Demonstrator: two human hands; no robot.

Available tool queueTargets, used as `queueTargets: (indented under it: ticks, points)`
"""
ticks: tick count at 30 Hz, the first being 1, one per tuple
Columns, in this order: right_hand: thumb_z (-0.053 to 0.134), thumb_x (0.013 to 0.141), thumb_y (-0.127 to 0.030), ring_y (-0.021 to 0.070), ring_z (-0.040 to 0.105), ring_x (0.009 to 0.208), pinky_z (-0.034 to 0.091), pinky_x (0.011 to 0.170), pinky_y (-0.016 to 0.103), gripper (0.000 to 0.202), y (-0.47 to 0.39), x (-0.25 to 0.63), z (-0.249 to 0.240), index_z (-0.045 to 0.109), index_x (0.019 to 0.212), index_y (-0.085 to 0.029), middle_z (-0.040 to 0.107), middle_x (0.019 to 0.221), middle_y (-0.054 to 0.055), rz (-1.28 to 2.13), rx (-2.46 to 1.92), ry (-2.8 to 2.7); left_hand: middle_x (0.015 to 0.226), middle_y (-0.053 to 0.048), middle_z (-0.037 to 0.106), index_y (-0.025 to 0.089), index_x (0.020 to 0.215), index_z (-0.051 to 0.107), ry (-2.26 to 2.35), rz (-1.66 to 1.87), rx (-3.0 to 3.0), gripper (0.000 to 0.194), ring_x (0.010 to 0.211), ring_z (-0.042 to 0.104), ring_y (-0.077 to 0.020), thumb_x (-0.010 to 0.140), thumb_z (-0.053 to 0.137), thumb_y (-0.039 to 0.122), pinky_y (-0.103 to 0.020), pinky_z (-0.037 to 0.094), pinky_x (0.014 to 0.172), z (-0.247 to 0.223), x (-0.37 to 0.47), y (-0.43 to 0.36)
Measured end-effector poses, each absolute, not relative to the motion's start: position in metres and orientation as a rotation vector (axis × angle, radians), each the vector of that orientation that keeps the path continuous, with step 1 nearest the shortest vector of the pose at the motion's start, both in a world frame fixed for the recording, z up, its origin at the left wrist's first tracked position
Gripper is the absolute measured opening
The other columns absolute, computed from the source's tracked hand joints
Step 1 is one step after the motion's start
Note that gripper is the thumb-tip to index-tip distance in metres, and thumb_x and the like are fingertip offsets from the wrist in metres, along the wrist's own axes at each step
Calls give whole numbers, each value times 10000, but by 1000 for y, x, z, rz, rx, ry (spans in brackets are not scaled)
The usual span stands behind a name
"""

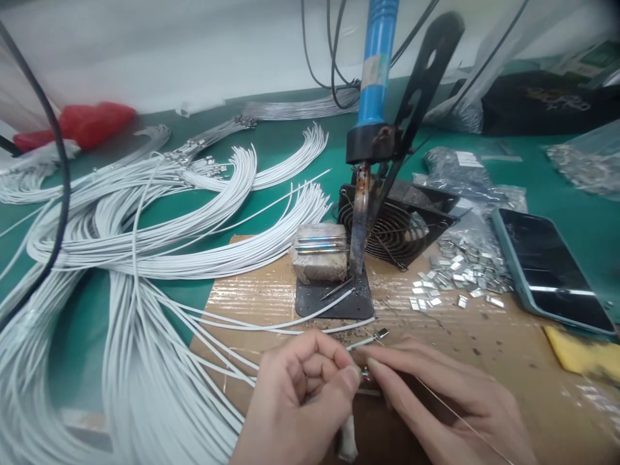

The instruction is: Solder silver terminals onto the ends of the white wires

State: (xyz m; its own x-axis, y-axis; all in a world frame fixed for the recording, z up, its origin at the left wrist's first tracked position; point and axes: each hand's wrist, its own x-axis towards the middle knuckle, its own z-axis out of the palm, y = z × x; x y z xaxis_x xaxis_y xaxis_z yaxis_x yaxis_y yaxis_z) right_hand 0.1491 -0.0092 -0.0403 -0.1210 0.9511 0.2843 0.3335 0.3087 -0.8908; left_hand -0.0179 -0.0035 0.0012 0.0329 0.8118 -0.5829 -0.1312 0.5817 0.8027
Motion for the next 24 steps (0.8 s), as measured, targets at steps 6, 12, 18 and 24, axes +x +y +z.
queueTargets:
  ticks: [6,12,18,24]
  points:
    - [725,951,-100,105,763,770,614,725,140,409,-3,160,-38,806,1223,-396,802,903,-63,950,-1052,-1787,515,52,521,162,673,616,1362,789,637,325,488,322,-65,672,861,376,-215,214,525,3,-19,-4]
    - [691,938,-10,115,745,822,618,762,181,575,6,169,-34,707,1389,-366,793,972,-37,861,-862,-1973,511,54,509,164,667,603,1382,781,643,307,493,333,-65,669,843,356,-208,221,521,2,-20,-4]
    - [637,949,-34,159,744,759,640,749,240,294,12,172,-23,785,1127,-216,765,832,28,639,-818,-2154,500,73,490,173,647,596,1356,758,679,228,467,309,-45,667,797,278,-204,192,489,1,-19,-3]
    - [703,973,-206,174,750,716,630,701,254,161,11,188,-25,771,1027,-342,791,848,-28,613,-1053,-1971,485,85,471,174,641,613,1393,735,703,153,445,295,-37,651,752,237,-204,179,467,3,-17,-2]
